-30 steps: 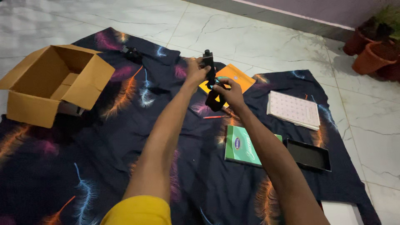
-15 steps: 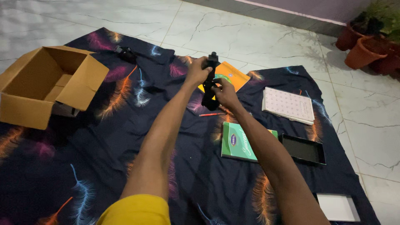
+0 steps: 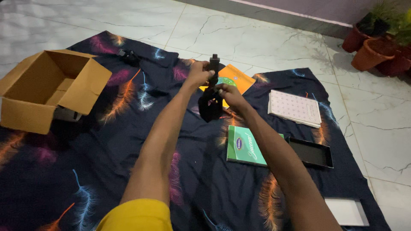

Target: The person assembles a small black tripod by extending its legs and attaching a mounting head. The person then places the assembled tripod into a cardboard box.

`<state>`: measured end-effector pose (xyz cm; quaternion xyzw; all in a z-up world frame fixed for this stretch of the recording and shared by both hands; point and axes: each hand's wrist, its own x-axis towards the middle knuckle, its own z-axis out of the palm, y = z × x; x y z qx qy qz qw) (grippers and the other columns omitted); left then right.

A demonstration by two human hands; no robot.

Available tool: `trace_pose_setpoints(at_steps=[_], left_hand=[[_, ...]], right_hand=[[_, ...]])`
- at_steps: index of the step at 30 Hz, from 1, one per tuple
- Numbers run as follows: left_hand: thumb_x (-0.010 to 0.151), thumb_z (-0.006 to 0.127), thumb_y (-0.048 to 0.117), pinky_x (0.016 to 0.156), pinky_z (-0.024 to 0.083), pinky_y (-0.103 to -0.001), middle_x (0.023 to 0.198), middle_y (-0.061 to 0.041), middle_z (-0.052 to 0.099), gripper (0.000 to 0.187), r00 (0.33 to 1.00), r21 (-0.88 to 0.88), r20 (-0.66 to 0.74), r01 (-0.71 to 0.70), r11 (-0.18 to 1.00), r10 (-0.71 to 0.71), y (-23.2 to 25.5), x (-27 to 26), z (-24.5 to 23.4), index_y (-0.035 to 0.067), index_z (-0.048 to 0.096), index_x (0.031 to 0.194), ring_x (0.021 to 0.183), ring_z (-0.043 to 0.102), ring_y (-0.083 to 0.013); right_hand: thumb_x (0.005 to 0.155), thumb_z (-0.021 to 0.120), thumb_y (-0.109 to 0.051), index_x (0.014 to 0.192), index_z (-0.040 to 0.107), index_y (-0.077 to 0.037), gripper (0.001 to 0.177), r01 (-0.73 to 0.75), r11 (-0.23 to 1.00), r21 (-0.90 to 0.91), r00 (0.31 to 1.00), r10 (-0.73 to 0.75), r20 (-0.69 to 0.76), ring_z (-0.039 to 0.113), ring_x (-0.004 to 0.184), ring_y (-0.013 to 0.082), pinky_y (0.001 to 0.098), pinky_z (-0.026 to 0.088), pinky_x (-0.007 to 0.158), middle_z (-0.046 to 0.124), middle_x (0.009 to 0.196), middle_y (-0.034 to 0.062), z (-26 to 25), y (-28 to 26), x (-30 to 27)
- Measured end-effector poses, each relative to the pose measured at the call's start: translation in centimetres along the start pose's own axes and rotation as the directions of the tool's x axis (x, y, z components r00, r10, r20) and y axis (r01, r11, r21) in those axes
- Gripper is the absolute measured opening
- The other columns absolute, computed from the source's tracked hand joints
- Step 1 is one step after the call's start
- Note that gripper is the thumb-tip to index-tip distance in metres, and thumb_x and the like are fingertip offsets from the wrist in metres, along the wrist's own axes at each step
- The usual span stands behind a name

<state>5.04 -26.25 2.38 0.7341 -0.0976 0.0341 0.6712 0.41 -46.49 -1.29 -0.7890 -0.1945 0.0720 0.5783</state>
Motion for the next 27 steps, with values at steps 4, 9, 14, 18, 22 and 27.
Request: trace_pose_setpoints(at_steps=[4, 9, 14, 18, 22, 27], left_hand=[[0.081, 0.079, 0.012, 0.067, 0.055, -0.035, 0.082, -0.013, 0.075, 0.026, 0.958, 0.270, -0.246, -0.077, 0.960, 0.147, 1.1, -0.4, 0.3, -0.002, 0.074, 0.102, 0.073, 0.071, -0.0192], [0.081, 0.080, 0.013, 0.072, 0.056, -0.037, 0.082, -0.012, 0.076, 0.023, 0.927, 0.314, -0.277, -0.161, 0.936, 0.252, 2.6, -1.2, 0.8, -0.001, 0.074, 0.098, 0.074, 0.073, -0.0210], [0.082, 0.079, 0.014, 0.072, 0.057, -0.036, 0.088, -0.013, 0.075, 0.026, 0.933, 0.153, -0.346, -0.051, 0.987, 0.102, 2.5, -1.8, 1.1, -0.002, 0.072, 0.102, 0.079, 0.073, -0.0218], [0.085, 0.079, 0.015, 0.072, 0.058, -0.033, 0.093, -0.011, 0.075, 0.030, 0.945, 0.051, -0.319, -0.065, 0.997, 0.077, 1.5, -0.8, 1.0, -0.003, 0.070, 0.107, 0.082, 0.072, -0.0187], [0.087, 0.075, 0.010, 0.065, 0.058, -0.032, 0.092, -0.011, 0.074, 0.029, 0.977, -0.145, -0.214, -0.033, 0.989, 0.001, 0.7, 0.6, -0.2, -0.001, 0.070, 0.114, 0.077, 0.071, -0.0172], [0.089, 0.071, 0.006, 0.061, 0.056, -0.027, 0.094, -0.009, 0.076, 0.032, 0.995, -0.209, -0.104, -0.020, 0.978, -0.002, 1.0, 1.3, -2.1, 0.002, 0.069, 0.121, 0.077, 0.072, -0.0144]], right_hand=[[0.092, 0.065, -0.010, 0.123, 0.065, -0.005, 0.031, -0.001, 0.891, -0.454, 0.902, -0.195, -0.386, 0.066, 0.108, 0.0279, 0.0407, 0.050, 0.091, 0.070, 0.118, 0.0166, 1.4, -2.0, -1.1], [0.088, 0.059, -0.012, 0.133, 0.055, -0.003, 0.046, 0.169, 0.961, -0.217, 0.932, -0.227, -0.282, 0.072, 0.109, 0.0287, 0.0409, 0.058, 0.092, 0.070, 0.121, 0.0183, 2.3, -5.9, -1.9], [0.078, 0.083, -0.021, 0.134, 0.049, 0.006, 0.071, 0.296, 0.762, -0.576, 0.879, -0.453, -0.148, 0.066, 0.108, 0.0394, 0.0461, 0.053, 0.091, 0.066, 0.117, 0.0275, 2.8, -8.7, -3.5], [0.085, 0.080, -0.026, 0.135, 0.054, -0.001, 0.061, -0.002, 0.879, -0.476, 0.954, -0.140, -0.264, 0.073, 0.104, 0.0294, 0.0408, 0.057, 0.089, 0.073, 0.113, 0.0195, 2.7, -9.3, -2.3], [0.085, 0.077, -0.017, 0.135, 0.054, -0.001, 0.057, 0.130, 0.968, -0.213, 0.963, -0.174, -0.204, 0.073, 0.106, 0.0237, 0.0344, 0.059, 0.090, 0.071, 0.118, 0.0179, 2.1, -7.5, -0.3], [0.084, 0.064, -0.002, 0.138, 0.063, -0.002, 0.054, 0.011, 0.956, 0.292, 0.999, 0.000, -0.035, 0.068, 0.105, 0.0213, 0.0341, 0.057, 0.089, 0.069, 0.122, 0.0124, 0.5, -5.0, 1.3]])
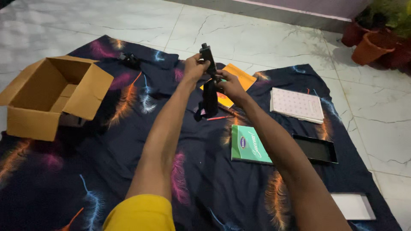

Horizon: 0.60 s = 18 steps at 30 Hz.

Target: The person assembles a small black tripod by extending its legs and attaching a mounting head. The person then places the assembled tripod into a cardboard box.

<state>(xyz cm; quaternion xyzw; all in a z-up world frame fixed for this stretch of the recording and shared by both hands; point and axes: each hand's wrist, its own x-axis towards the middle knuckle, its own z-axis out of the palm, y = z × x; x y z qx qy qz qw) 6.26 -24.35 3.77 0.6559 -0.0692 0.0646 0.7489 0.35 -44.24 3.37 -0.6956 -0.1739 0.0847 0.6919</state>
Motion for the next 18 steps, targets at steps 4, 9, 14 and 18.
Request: trace_pose_setpoints(at_steps=[4, 9, 14, 18], left_hand=[[0.092, 0.070, 0.006, 0.060, 0.058, -0.027, 0.097, -0.009, 0.075, 0.033, 0.994, -0.084, 0.087, 0.079, 0.993, -0.071, 0.5, 0.0, 0.5, 0.003, 0.066, 0.125, 0.076, 0.072, -0.0145], [0.093, 0.072, 0.008, 0.064, 0.062, -0.030, 0.101, -0.007, 0.075, 0.037, 0.974, -0.135, 0.192, 0.144, 0.980, -0.117, 0.7, -1.3, 1.9, 0.006, 0.063, 0.129, 0.081, 0.073, -0.0146], [0.094, 0.069, 0.009, 0.068, 0.064, -0.032, 0.104, -0.003, 0.073, 0.036, 0.956, -0.103, 0.255, 0.174, 0.979, -0.143, 1.2, -1.8, 3.2, 0.008, 0.064, 0.130, 0.087, 0.073, -0.0142], [0.093, 0.065, 0.004, 0.068, 0.070, -0.039, 0.099, -0.008, 0.073, 0.026, 0.970, -0.191, 0.205, 0.167, 0.967, -0.128, 0.9, -1.9, 3.8, 0.000, 0.064, 0.119, 0.084, 0.076, -0.0193]], right_hand=[[0.083, 0.068, -0.014, 0.116, 0.066, -0.012, 0.033, 0.404, 0.776, -0.483, 0.901, -0.428, 0.067, 0.070, 0.105, 0.0265, 0.0358, 0.060, 0.088, 0.068, 0.121, 0.0162, -1.6, 1.4, -0.1], [0.101, 0.050, -0.024, 0.113, 0.066, -0.001, 0.031, -0.274, 0.776, 0.568, 0.939, 0.344, -0.017, 0.070, 0.082, 0.0238, 0.0384, 0.061, 0.074, 0.071, 0.098, 0.0124, -2.1, 4.6, 0.0], [0.099, 0.050, -0.025, 0.110, 0.071, -0.001, 0.034, -0.346, 0.795, 0.499, 0.923, 0.383, 0.030, 0.067, 0.070, 0.0199, 0.0340, 0.056, 0.061, 0.073, 0.091, 0.0110, -3.9, 6.4, -0.1], [0.101, 0.054, -0.028, 0.110, 0.071, -0.002, 0.032, -0.356, 0.791, 0.497, 0.917, 0.397, 0.025, 0.067, 0.075, 0.0218, 0.0352, 0.055, 0.066, 0.072, 0.093, 0.0111, -3.5, 6.3, -0.1]])
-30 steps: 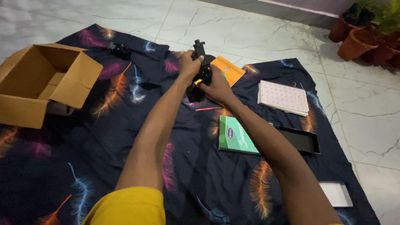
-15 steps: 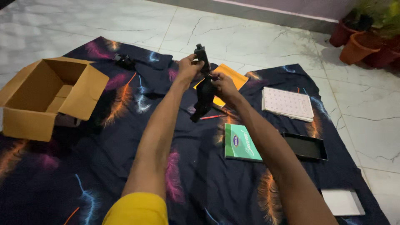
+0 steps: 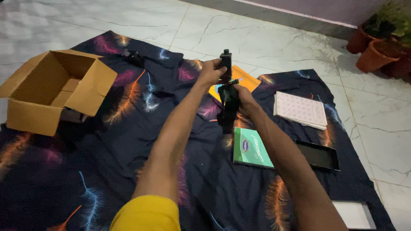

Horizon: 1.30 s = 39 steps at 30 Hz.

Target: The person assembles a small black tripod by extending its legs and attaching a mounting head. The person then places the assembled tripod into a cardboard box.

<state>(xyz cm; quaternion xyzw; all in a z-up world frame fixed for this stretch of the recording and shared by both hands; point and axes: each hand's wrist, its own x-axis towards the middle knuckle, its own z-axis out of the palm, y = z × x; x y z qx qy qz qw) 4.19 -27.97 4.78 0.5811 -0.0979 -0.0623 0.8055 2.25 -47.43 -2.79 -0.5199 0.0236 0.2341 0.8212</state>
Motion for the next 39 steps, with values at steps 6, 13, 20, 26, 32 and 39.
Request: trace_pose_setpoints(at_steps=[6, 13, 20, 26, 32, 39], left_hand=[[0.090, 0.072, 0.004, 0.063, 0.067, -0.037, 0.095, -0.014, 0.073, 0.023, 0.953, 0.150, -0.269, -0.104, 0.983, 0.142, 0.0, -0.3, 0.4, -0.007, 0.068, 0.110, 0.078, 0.075, -0.0207], [0.082, 0.068, 0.007, 0.057, 0.064, -0.036, 0.088, -0.008, 0.074, 0.035, 0.966, 0.010, -0.257, -0.004, 1.000, 0.007, 1.1, -0.8, -0.6, 0.004, 0.055, 0.114, 0.077, 0.076, -0.0208], [0.077, 0.082, 0.021, 0.057, 0.057, -0.030, 0.078, -0.008, 0.069, 0.035, 0.988, 0.049, -0.149, -0.029, 0.998, 0.036, 1.9, -2.1, 0.3, 0.002, 0.064, 0.101, 0.063, 0.068, -0.0176], [0.074, 0.084, 0.017, 0.048, 0.051, -0.031, 0.065, -0.004, 0.063, 0.024, 0.985, 0.151, -0.172, 0.021, 0.988, 0.006, 3.4, -3.6, 1.9, 0.003, 0.066, 0.081, 0.049, 0.059, -0.0132], [0.076, 0.085, 0.011, 0.045, 0.048, -0.032, 0.056, -0.003, 0.056, 0.023, 0.991, -0.003, -0.130, 0.033, 0.999, -0.033, 4.2, -4.3, 1.3, 0.004, 0.063, 0.072, 0.043, 0.053, -0.0128], [0.075, 0.082, 0.004, 0.043, 0.048, -0.035, 0.053, -0.004, 0.054, 0.027, 0.998, -0.025, -0.060, 0.020, 0.999, -0.022, 3.8, -4.1, 0.2, 0.008, 0.056, 0.066, 0.041, 0.051, -0.0146]], right_hand=[[0.098, 0.061, -0.031, 0.116, 0.070, -0.003, 0.035, 0.384, 0.508, -0.771, 0.675, -0.724, -0.141, 0.071, 0.094, 0.0278, 0.0388, 0.055, 0.084, 0.074, 0.103, 0.0155, 3.8, -1.7, -3.9], [0.081, 0.079, -0.045, 0.125, 0.062, -0.002, 0.064, 0.307, 0.055, -0.950, 0.761, -0.613, 0.210, 0.069, 0.102, 0.0388, 0.0467, 0.053, 0.086, 0.071, 0.109, 0.0210, 10.2, -2.8, -10.6], [0.081, 0.076, -0.041, 0.118, 0.063, -0.003, 0.054, 0.145, 0.062, -0.987, 0.908, -0.405, 0.108, 0.072, 0.098, 0.0392, 0.0480, 0.056, 0.086, 0.073, 0.102, 0.0222, 11.6, -1.3, -9.8], [0.071, 0.071, -0.023, 0.117, 0.061, 0.000, 0.053, 0.227, 0.161, -0.961, 0.888, -0.440, 0.136, 0.070, 0.094, 0.0405, 0.0484, 0.055, 0.083, 0.073, 0.098, 0.0232, 11.4, 0.8, -8.0], [0.070, 0.064, -0.016, 0.116, 0.059, 0.005, 0.051, 0.324, 0.286, -0.902, 0.909, -0.359, 0.213, 0.071, 0.089, 0.0315, 0.0429, 0.056, 0.081, 0.071, 0.093, 0.0215, 10.0, 0.7, -5.9], [0.069, 0.059, -0.012, 0.114, 0.062, 0.004, 0.047, 0.279, 0.432, -0.858, 0.960, -0.154, 0.234, 0.066, 0.088, 0.0195, 0.0352, 0.053, 0.077, 0.068, 0.094, 0.0090, 9.4, 0.3, -5.9]])
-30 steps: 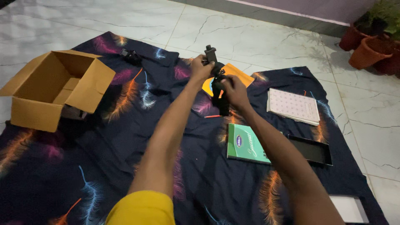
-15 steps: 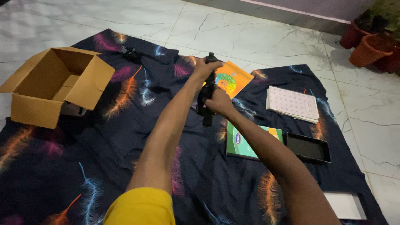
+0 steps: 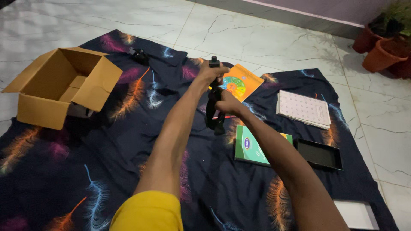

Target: The person assembles a small black tripod by extending its legs and attaching a mounting head. The person then places the assembled tripod into a cardboard box.

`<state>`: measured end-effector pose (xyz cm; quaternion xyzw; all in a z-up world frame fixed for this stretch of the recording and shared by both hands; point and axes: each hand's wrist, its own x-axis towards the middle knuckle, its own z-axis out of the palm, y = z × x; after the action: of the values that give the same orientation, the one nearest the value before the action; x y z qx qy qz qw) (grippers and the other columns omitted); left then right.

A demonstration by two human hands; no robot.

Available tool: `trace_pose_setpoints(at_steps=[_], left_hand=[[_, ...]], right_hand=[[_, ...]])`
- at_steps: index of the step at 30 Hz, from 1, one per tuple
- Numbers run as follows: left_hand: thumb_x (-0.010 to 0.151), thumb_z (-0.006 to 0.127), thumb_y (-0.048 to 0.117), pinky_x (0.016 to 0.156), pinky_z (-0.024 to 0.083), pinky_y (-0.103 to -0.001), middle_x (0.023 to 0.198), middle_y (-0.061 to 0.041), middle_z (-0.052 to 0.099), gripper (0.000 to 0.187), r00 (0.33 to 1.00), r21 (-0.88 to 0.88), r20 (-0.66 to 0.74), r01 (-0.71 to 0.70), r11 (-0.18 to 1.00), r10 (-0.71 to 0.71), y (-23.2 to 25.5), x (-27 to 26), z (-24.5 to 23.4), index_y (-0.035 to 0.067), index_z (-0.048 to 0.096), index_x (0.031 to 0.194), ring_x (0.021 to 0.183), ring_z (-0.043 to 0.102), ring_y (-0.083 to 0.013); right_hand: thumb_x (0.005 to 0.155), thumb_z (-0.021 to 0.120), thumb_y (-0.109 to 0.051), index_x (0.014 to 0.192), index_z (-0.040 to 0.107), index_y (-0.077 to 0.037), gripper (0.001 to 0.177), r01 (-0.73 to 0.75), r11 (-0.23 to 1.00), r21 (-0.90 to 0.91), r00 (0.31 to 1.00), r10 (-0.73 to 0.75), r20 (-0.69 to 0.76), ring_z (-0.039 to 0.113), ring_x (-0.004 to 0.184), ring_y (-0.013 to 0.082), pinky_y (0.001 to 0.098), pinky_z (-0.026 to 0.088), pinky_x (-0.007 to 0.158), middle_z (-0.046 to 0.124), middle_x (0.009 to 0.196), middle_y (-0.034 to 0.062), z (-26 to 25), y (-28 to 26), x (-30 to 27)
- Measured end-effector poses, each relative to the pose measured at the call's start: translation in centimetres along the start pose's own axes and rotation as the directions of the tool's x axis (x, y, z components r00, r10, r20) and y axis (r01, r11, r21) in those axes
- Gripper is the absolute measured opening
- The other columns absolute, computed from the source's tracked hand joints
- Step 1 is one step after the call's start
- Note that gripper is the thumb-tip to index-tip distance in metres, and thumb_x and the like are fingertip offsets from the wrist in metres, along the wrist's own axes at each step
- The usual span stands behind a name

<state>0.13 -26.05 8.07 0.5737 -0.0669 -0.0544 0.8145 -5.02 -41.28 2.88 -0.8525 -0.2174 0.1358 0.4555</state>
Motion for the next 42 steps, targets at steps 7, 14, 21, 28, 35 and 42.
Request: trace_pose_setpoints(at_steps=[7, 14, 21, 28, 35, 42], left_hand=[[0.075, 0.077, 0.002, 0.046, 0.050, -0.035, 0.055, -0.004, 0.054, 0.020, 0.998, 0.050, 0.054, 0.030, 0.998, -0.033, -0.1, 0.1, -0.2, 0.006, 0.059, 0.067, 0.044, 0.052, -0.0145], [0.074, 0.077, 0.001, 0.047, 0.051, -0.035, 0.059, -0.003, 0.055, 0.020, 0.993, 0.003, 0.096, 0.063, 0.998, -0.063, 0.0, -0.1, 0.0, 0.006, 0.058, 0.070, 0.046, 0.053, -0.0140], [0.075, 0.082, 0.007, 0.052, 0.056, -0.033, 0.066, -0.006, 0.066, 0.018, 1.000, 0.103, -0.005, -0.027, 0.994, 0.028, 0.0, 0.1, 0.7, 0.007, 0.064, 0.078, 0.051, 0.064, -0.0169], [0.073, 0.086, 0.013, 0.055, 0.057, -0.030, 0.076, -0.006, 0.071, 0.025, 0.998, 0.094, -0.049, -0.025, 0.995, 0.029, -1.6, 1.8, 0.0, 0.007, 0.066, 0.087, 0.059, 0.069, -0.0158], [0.069, 0.093, 0.012, 0.057, 0.059, -0.032, 0.084, -0.006, 0.068, 0.042, 0.986, 0.075, -0.139, -0.082, 0.994, 0.092, -2.5, 3.1, -0.8, 0.005, 0.060, 0.096, 0.068, 0.069, -0.0161], [0.070, 0.088, 0.032, 0.061, 0.055, -0.032, 0.095, -0.008, 0.073, 0.052, 0.983, 0.360, -0.129, 0.172, 0.917, -0.133, -0.5, 0.4, -1.2, 0.009, 0.064, 0.109, 0.078, 0.070, -0.0180]], right_hand=[[0.067, 0.059, -0.008, 0.110, 0.059, 0.001, 0.043, 0.040, 0.999, 0.030, 0.998, -0.041, 0.057, 0.056, 0.075, 0.0148, 0.0318, 0.046, 0.065, 0.059, 0.082, 0.0021, -0.5, -0.4, -0.2], [0.070, 0.059, -0.004, 0.109, 0.057, 0.002, 0.040, -0.035, 0.992, 0.123, 0.988, 0.016, 0.152, 0.050, 0.061, 0.0138, 0.0305, 0.040, 0.054, 0.053, 0.073, 0.0020, -0.8, -0.2, -0.4], [0.069, 0.062, -0.005, 0.123, 0.059, 0.002, 0.055, 0.064, 0.977, 0.203, 0.996, -0.076, 0.051, 0.063, 0.078, 0.0141, 0.0304, 0.052, 0.067, 0.065, 0.091, 0.0036, -1.2, 0.8, 0.0], [0.071, 0.068, -0.012, 0.118, 0.065, 0.002, 0.049, -0.007, 0.993, -0.116, 0.992, -0.007, -0.123, 0.072, 0.089, 0.0252, 0.0371, 0.057, 0.081, 0.074, 0.097, 0.0156, -1.5, 0.8, -0.5], [0.070, 0.078, -0.022, 0.115, 0.066, 0.002, 0.052, 0.078, 0.956, -0.283, 0.953, -0.154, -0.259, 0.074, 0.096, 0.0336, 0.0413, 0.057, 0.086, 0.075, 0.102, 0.0214, -1.6, 1.1, -0.9], [0.074, 0.080, -0.026, 0.118, 0.062, 0.002, 0.055, -0.023, 0.966, -0.257, 0.915, -0.083, -0.394, 0.072, 0.100, 0.0370, 0.0437, 0.056, 0.089, 0.074, 0.105, 0.0226, -1.1, 1.0, -1.1]])
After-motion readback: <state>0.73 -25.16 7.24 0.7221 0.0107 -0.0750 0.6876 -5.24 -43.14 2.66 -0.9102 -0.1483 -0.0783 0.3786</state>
